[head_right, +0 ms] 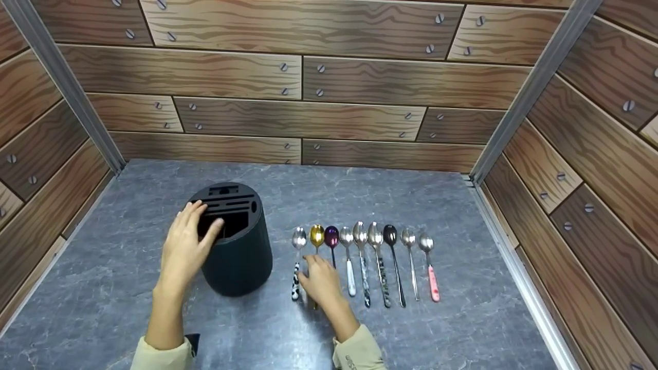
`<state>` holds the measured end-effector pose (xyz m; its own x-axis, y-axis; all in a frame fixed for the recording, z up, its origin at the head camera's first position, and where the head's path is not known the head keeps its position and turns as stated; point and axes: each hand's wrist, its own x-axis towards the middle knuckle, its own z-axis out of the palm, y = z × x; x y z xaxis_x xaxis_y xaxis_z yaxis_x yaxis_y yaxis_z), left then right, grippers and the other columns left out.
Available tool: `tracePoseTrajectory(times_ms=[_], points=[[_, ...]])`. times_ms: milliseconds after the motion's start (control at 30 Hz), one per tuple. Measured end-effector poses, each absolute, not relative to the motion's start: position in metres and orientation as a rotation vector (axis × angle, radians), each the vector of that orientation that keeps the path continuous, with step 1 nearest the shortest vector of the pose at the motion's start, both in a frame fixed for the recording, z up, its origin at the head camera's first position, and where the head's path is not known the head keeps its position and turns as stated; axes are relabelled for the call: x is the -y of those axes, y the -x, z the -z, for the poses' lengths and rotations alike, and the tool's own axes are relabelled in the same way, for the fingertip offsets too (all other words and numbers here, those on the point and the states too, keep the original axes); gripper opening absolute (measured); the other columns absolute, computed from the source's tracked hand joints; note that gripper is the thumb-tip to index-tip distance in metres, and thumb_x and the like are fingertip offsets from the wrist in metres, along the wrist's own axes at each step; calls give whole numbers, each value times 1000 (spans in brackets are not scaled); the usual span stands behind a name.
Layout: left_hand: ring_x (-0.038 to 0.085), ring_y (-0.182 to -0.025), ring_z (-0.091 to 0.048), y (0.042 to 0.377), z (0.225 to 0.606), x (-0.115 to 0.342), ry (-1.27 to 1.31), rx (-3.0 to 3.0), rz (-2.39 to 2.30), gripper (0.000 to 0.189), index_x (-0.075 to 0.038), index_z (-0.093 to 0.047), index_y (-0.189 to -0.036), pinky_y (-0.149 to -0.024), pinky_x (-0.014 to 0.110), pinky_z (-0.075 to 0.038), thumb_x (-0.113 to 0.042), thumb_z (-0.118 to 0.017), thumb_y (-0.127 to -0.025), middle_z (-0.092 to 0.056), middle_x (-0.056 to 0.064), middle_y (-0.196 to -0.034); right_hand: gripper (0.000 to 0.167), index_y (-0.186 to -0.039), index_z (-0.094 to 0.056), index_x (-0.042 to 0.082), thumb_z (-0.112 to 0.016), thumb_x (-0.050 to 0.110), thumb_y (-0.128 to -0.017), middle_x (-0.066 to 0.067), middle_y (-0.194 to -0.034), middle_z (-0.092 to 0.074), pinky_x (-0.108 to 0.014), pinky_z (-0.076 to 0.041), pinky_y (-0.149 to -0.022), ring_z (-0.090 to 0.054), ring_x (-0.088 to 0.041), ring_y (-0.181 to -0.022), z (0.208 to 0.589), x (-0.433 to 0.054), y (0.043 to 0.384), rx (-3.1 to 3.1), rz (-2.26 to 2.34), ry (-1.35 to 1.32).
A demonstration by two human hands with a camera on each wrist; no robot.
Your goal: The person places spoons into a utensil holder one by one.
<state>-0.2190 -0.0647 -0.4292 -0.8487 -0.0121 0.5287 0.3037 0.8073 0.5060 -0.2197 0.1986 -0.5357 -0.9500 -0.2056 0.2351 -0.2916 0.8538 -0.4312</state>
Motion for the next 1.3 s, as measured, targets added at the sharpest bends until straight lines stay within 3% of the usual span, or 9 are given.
tracePoseTrajectory(times_ms=[167, 300, 467, 700, 833, 933, 1067, 1167, 1300], points=[[28, -134, -22, 216, 430, 75, 353, 2576, 761, 91, 5, -38, -136, -109, 30, -5, -63, -55, -79, -33, 18, -143, 38, -112, -61, 2, -67, 23, -82, -18, -112, -60, -49, -46, -82, -57, -36, -100, 533, -196, 221, 2924, -709, -338], [30, -134, -22, 216, 430, 76, 408, 2563, 727, 97, 6, -37, -137, -109, 33, -8, -65, -59, -74, -32, 19, -143, 36, -110, -61, 2, -66, 24, -82, -17, -110, -61, -49, -46, -81, -58, -36, -98, 531, -192, 223, 2970, -725, -281], [31, -133, -24, 214, 433, 67, 340, 2522, 662, 97, 9, -39, -134, -109, 37, -12, -64, -60, -74, -35, 21, -140, 35, -107, -61, 0, -67, 22, -80, -19, -103, -62, -49, -46, -80, -58, -37, -94, 531, -187, 227, 3006, -777, -232], [34, -132, -24, 208, 430, 51, 228, 2564, 525, 95, 11, -38, -134, -108, 41, -14, -67, -50, -79, -35, 25, -139, 37, -106, -61, -1, -69, 22, -78, -19, -97, -62, -49, -47, -75, -59, -37, -89, 532, -182, 229, 3037, -767, -131], [35, -129, -29, 211, 422, 60, 253, 2609, 565, 83, 9, -43, -132, -107, 43, -17, -60, -48, -85, -39, 24, -136, 39, -107, -61, -1, -70, 23, -78, -19, -99, -62, -49, -47, -76, -59, -38, -90, 532, -178, 229, 3057, -782, -113], [34, -120, -39, 222, 416, 75, 328, 2545, 669, 57, 5, -54, -122, -102, 45, -26, -43, -51, -91, -50, 19, -126, 39, -107, -61, -2, -70, 22, -77, -20, -100, -62, -49, -47, -78, -58, -38, -91, 530, -176, 231, 3070, -790, -107], [31, -119, -43, 237, 415, 92, 468, 2475, 750, 33, 3, -60, -116, -104, 41, -25, -21, -53, -93, -55, 14, -122, 40, -107, -61, -4, -70, 22, -77, -21, -99, -62, -49, -47, -78, -58, -39, -91, 529, -174, 232, 3084, -800, -96], [30, -127, -35, 236, 418, 92, 486, 2531, 707, 41, 4, -55, -123, -108, 37, -17, -23, -52, -93, -49, 16, -130, 36, -100, -61, -4, -71, 21, -77, -19, -93, -62, -48, -48, -75, -59, -38, -86, 531, -174, 232, 3093, -780, -82], [34, -131, -25, 225, 420, 76, 366, 2625, 607, 67, 11, -43, -130, -109, 39, -11, -44, -47, -93, -37, 23, -138, 26, -84, -61, 0, -72, 21, -76, -14, -83, -60, -47, -48, -70, -59, -36, -79, 532, -172, 232, 3101, -689, -46]])
